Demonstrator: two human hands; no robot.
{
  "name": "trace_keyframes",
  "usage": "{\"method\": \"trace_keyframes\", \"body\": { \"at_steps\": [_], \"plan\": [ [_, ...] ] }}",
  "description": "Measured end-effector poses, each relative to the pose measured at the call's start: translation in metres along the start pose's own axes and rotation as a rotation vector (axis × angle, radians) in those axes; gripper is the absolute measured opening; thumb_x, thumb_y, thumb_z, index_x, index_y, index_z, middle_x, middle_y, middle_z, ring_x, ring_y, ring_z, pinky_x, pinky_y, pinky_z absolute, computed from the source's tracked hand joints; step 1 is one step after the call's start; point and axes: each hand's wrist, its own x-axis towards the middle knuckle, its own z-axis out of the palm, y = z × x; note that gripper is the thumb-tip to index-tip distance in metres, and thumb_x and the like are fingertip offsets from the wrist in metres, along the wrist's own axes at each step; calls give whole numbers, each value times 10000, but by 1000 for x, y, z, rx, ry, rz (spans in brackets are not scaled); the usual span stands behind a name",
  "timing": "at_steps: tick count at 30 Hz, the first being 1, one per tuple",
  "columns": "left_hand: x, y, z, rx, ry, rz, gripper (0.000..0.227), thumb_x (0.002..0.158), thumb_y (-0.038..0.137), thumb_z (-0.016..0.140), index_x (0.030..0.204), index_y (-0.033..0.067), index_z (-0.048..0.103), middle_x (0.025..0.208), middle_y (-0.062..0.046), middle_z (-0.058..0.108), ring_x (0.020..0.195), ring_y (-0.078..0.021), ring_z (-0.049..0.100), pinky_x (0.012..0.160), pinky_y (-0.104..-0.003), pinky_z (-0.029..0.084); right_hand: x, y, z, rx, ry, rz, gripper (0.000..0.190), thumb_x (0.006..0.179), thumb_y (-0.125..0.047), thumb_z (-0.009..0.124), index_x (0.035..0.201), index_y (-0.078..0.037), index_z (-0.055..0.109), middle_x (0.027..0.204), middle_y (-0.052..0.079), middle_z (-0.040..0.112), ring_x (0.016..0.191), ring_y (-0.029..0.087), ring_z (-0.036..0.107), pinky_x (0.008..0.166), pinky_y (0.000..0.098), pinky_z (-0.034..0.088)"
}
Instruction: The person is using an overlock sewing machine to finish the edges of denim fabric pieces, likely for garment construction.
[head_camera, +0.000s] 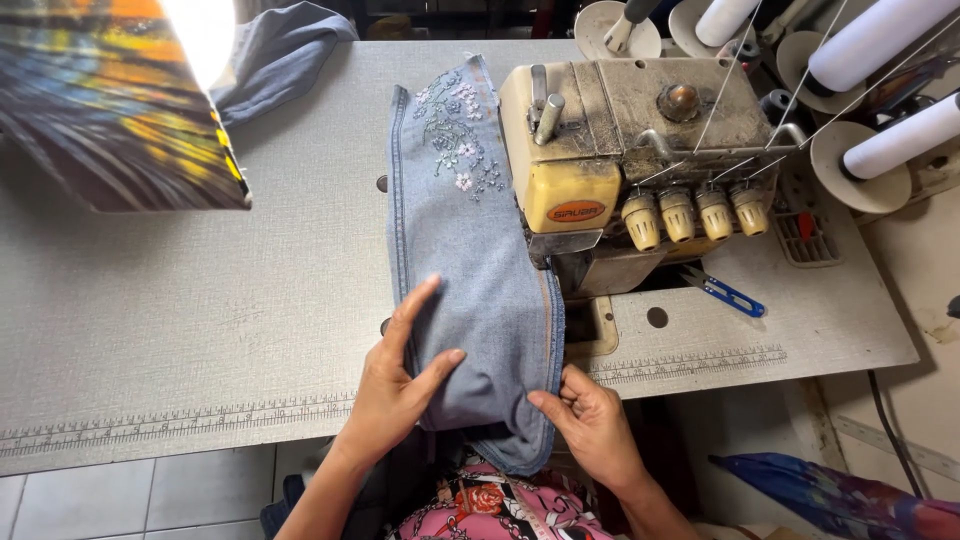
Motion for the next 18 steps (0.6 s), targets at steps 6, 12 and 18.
{"method": "trace_keyframes", "body": {
  "at_steps": [6,12,18],
  "plan": [
    [0,18,2,75,96,42,270,996,96,613,1227,158,739,1162,-48,740,1053,-161,679,973,-283,518,-9,3,4,288,-47,132,253,911,-60,708,1139,44,731,1005,121,811,909,180,764,838,311,664],
    [1,12,9,107,160,135,273,1018,33,584,1235,113,730,1172,-133,683,1057,-229,712,993,-309,539,-18,12,4,11,-4,3,409,973,-114,728,675,-132,449,609,-84,450,561,33,417,472,224,372],
    [7,10,7,147,168,136,286,1018,34,582,1244,128,730,1159,-136,667,1050,-237,706,985,-310,546,-14,11,4,-24,3,-37,373,970,-121,714,691,-119,467,642,-67,495,582,37,462,480,220,413]
  ]
}}
